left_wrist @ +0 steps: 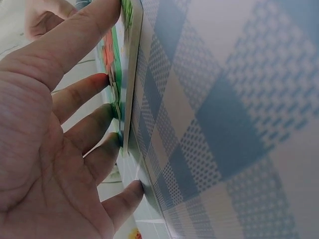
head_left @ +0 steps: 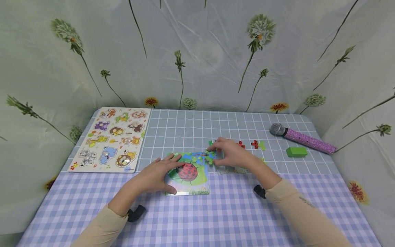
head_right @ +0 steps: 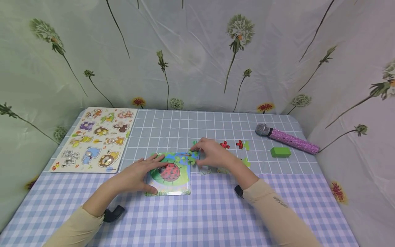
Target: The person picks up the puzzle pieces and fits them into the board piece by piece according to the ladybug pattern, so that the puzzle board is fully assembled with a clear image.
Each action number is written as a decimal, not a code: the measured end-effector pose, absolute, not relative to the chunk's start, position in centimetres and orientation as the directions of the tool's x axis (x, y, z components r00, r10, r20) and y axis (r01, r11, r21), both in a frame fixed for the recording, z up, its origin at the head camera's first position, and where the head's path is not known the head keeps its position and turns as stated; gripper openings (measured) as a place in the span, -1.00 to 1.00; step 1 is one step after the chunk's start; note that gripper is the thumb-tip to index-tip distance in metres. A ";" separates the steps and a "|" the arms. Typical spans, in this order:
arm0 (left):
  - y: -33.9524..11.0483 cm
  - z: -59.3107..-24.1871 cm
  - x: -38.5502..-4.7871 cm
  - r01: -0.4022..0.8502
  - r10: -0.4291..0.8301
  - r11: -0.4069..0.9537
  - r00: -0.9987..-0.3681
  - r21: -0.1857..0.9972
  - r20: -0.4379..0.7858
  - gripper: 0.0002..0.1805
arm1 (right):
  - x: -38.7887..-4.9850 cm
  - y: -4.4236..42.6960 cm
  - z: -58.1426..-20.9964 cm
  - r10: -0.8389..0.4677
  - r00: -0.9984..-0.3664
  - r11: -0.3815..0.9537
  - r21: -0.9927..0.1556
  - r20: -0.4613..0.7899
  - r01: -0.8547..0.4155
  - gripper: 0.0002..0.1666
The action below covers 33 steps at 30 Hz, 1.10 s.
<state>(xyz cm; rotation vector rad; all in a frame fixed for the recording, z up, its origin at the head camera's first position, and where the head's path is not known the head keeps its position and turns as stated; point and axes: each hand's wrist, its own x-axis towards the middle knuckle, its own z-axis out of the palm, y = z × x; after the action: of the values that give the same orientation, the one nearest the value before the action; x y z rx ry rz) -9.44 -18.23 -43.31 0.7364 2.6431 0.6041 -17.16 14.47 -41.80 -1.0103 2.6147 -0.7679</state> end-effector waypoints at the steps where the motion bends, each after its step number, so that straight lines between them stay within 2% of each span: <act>1: -18.2 -43.3 -9.5 0.409 0.550 0.776 -0.812 0.480 -0.196 0.12 | -17.1 14.3 -41.9 -0.680 -0.733 0.623 -0.553 -0.033 -0.553 -0.49; 17: -18.3 -43.3 -9.4 0.405 0.546 0.776 -0.815 0.483 -0.195 0.11 | -17.1 11.8 -42.2 -0.748 -0.660 0.584 -0.536 -0.066 -0.610 -0.51; 33: -18.3 -43.5 -9.6 0.417 0.549 0.778 -0.814 0.469 -0.187 0.12 | -17.3 10.6 -42.1 -0.765 -0.638 0.586 -0.512 -0.094 -0.628 -0.51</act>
<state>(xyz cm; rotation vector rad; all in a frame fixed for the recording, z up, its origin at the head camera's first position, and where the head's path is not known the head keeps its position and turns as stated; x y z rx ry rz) -9.56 -18.32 -43.46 0.7436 2.6577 0.5946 -17.32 10.64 -42.08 -1.1376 2.5144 -0.6370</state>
